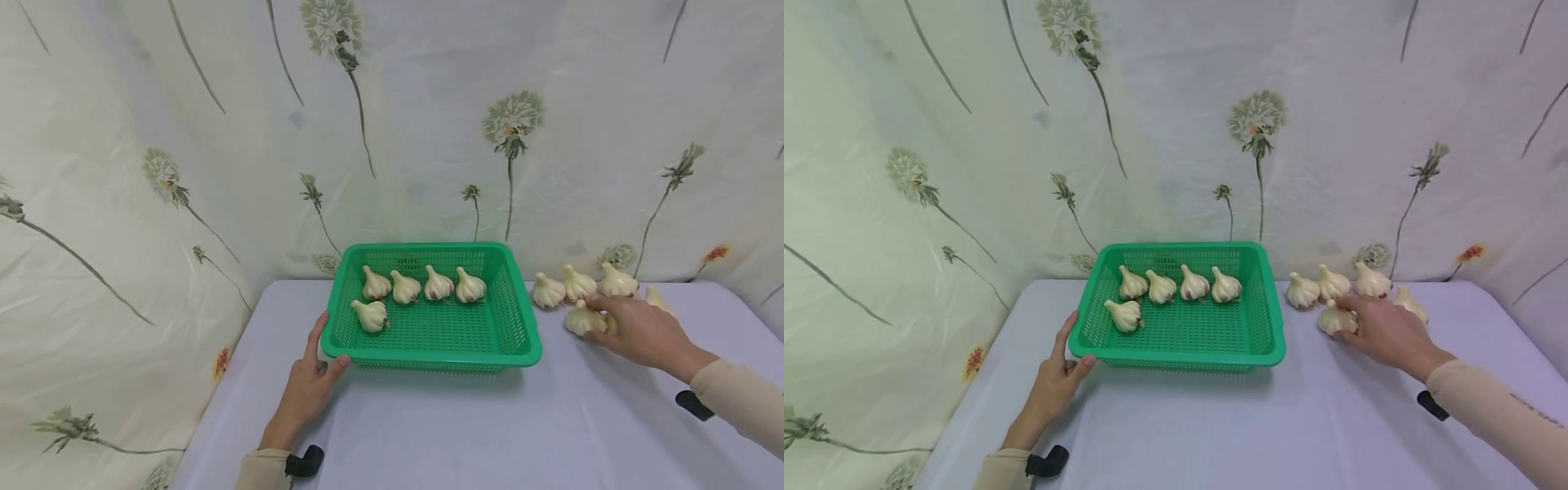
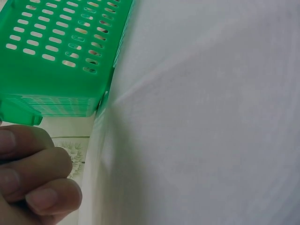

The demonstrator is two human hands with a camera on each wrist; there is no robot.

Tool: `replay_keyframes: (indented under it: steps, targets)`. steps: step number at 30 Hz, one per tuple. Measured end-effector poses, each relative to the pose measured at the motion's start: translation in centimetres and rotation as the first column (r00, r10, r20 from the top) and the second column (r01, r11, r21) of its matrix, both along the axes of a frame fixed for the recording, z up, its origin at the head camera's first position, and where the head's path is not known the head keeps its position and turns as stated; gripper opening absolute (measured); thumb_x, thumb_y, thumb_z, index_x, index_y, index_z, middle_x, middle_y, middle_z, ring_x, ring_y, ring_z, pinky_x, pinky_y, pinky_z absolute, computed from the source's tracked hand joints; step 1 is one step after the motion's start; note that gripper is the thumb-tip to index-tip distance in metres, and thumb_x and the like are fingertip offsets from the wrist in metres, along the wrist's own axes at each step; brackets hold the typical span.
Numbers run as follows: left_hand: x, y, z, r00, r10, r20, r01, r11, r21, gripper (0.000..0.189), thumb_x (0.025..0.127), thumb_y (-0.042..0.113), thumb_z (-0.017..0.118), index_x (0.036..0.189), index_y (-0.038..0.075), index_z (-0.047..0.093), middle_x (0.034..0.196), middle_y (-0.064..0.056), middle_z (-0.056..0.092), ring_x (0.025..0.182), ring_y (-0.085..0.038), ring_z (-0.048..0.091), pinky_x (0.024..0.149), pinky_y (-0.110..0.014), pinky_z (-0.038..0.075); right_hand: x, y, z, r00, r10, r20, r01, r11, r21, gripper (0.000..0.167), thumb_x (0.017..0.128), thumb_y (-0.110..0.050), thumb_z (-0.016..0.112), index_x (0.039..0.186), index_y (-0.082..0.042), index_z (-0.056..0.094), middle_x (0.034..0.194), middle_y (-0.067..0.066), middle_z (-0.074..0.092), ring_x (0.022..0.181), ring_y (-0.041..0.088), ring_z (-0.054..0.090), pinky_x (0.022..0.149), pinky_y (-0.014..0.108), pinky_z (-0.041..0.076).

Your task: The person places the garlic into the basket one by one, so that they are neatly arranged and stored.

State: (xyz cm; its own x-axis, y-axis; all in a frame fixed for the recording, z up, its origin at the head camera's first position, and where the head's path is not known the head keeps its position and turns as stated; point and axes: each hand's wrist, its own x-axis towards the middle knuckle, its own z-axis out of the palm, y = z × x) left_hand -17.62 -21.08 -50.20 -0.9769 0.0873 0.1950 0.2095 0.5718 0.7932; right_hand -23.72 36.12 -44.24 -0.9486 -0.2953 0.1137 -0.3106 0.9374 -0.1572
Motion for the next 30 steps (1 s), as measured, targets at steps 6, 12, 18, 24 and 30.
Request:
replay_keyframes:
  steps: [6,12,18,24,30]
  targets:
    - [-0.2,0.0,0.1,1.0,0.001,0.0,-0.001,1.0,0.002,0.087,0.101,0.041,0.07,0.169,0.046,0.015,0.049,0.016,0.03,0.045,0.0,0.023,0.045,-0.022,0.023,0.0,0.5,-0.5,1.0,0.005,-0.011,-0.004,1.0,0.014,0.062,0.085,-0.032,0.088,0.134,0.001,0.068,0.127,0.036,0.067,0.093,0.046,0.071,0.058,0.051,0.054]
    - [-0.2,-0.1,0.0,1.0,0.004,0.004,-0.004,1.0,0.0,0.087,0.102,0.043,0.07,0.169,0.043,0.015,0.049,0.015,0.03,0.046,0.0,0.023,0.045,-0.023,0.023,-0.3,0.6,-1.0,1.0,0.022,0.009,-0.022,1.0,0.001,0.061,0.087,-0.026,0.088,0.137,-0.004,0.062,0.114,0.031,0.072,0.08,0.035,0.071,0.052,0.044,0.05]
    - [-0.2,0.0,-0.2,1.0,0.009,0.019,-0.009,1.0,-0.002,0.087,0.102,0.042,0.07,0.169,0.044,0.015,0.049,0.016,0.031,0.046,0.0,0.024,0.046,-0.022,0.025,-0.1,0.7,-1.6,0.999,0.033,0.04,-0.033,0.999,-0.012,0.058,0.089,-0.023,0.086,0.136,-0.008,0.055,0.094,0.013,0.073,0.069,0.02,0.064,0.05,0.037,0.045]
    - [0.0,0.1,-0.1,1.0,0.009,0.016,-0.009,1.0,-0.004,0.087,0.102,0.041,0.07,0.169,0.044,0.015,0.049,0.016,0.03,0.046,0.0,0.024,0.046,-0.022,0.024,0.2,0.7,-1.6,0.999,0.038,0.029,-0.038,0.999,-0.014,0.059,0.088,-0.024,0.088,0.135,-0.009,0.056,0.097,0.014,0.074,0.071,0.021,0.066,0.052,0.039,0.047]
    - [0.1,0.1,-0.1,1.0,0.014,0.008,-0.014,1.0,-0.01,0.087,0.102,0.044,0.07,0.168,0.047,0.015,0.049,0.017,0.029,0.045,0.0,0.023,0.046,-0.022,0.023,0.2,0.9,-1.8,0.999,0.031,0.015,-0.031,0.999,-0.011,0.057,0.085,-0.027,0.09,0.132,-0.011,0.061,0.098,0.01,0.074,0.075,0.018,0.066,0.054,0.039,0.048]
